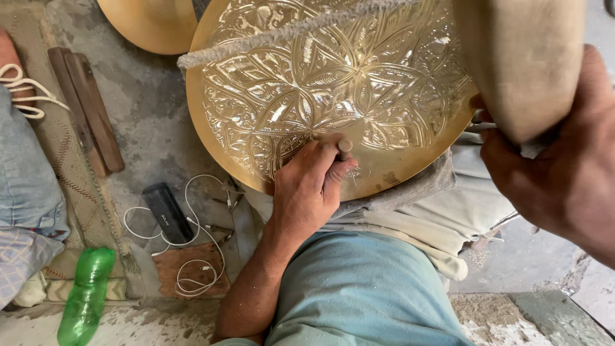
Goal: The person uses a wooden mallet and a metal chisel to engrave a floral pattern into a brass plate. They repeatedly strike the chisel to deepen the design lines while holding the plate steady on their lap.
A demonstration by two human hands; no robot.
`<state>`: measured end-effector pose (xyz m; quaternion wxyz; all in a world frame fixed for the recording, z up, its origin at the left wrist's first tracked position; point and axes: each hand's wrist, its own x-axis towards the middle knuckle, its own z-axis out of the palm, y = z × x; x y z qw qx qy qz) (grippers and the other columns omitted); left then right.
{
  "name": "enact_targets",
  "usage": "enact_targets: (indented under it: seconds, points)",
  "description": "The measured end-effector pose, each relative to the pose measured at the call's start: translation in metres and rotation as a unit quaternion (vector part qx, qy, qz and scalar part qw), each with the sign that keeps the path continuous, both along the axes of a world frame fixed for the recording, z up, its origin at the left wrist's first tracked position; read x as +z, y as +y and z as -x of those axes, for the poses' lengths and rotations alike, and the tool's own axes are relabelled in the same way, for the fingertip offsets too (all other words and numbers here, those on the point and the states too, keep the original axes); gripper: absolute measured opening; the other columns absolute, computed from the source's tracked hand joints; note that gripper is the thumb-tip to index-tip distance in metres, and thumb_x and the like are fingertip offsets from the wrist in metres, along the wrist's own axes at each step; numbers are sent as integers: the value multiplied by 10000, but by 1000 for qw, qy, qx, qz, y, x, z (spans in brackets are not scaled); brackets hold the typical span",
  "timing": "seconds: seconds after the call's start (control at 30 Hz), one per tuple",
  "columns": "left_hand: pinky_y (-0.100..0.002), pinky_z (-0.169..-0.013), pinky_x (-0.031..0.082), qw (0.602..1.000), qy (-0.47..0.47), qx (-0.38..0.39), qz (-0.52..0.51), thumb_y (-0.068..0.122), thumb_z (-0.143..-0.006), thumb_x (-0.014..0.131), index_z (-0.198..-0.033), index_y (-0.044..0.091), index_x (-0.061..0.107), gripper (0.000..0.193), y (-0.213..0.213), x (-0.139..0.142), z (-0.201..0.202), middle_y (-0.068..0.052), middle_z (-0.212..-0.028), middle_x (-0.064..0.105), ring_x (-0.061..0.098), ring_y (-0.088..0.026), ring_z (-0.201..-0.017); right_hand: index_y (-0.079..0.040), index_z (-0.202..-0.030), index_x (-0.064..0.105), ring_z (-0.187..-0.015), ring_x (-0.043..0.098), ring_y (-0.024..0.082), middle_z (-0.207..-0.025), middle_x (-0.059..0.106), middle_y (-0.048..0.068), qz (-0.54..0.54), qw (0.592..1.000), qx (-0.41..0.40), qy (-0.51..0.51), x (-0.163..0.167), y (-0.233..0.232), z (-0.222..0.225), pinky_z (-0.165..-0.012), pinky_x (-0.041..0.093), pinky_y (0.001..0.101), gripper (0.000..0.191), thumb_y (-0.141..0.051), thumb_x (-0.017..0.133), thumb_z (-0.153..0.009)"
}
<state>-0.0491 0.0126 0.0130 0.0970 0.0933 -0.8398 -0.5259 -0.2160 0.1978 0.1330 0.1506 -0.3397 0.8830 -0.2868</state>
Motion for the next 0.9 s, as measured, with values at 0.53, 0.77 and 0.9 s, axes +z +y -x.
enact_targets:
  seconds: [0.53, 0.77, 0.9]
  points:
    - [-376, -725, 571, 999, -27, -10, 41, 182, -1044, 695, -1180, 99, 603, 184, -1, 5, 1, -59, -968, 672, 729, -227, -861, -62, -1300, 612, -962, 748, 299, -1081, 749, 155, -303, 909, 163, 235, -13, 22, -3, -904, 615, 441, 531, -38, 769, -794]
    - [-393, -704, 553, 998, -9, -11, 65, 192, -1037, 683, -1199, 96, 612, 202, -1, 3, 1, -77, -972, 662, 704, -256, -835, 82, -1239, 593, -879, 726, 329, -1054, 693, 241, -128, 988, 21, 82, -4, 20, -8, -698, 603, 381, 498, 170, 707, -762]
    - [-373, -719, 577, 999, -9, -7, 37, 218, -1079, 653, -1216, 113, 598, 182, -1, 1, 0, -61, -1020, 675, 733, -234, -883, 56, -1235, 578, -911, 694, 305, -1029, 668, 185, -84, 995, -13, 44, -2, 19, -11, -734, 578, 401, 483, 136, 681, -770]
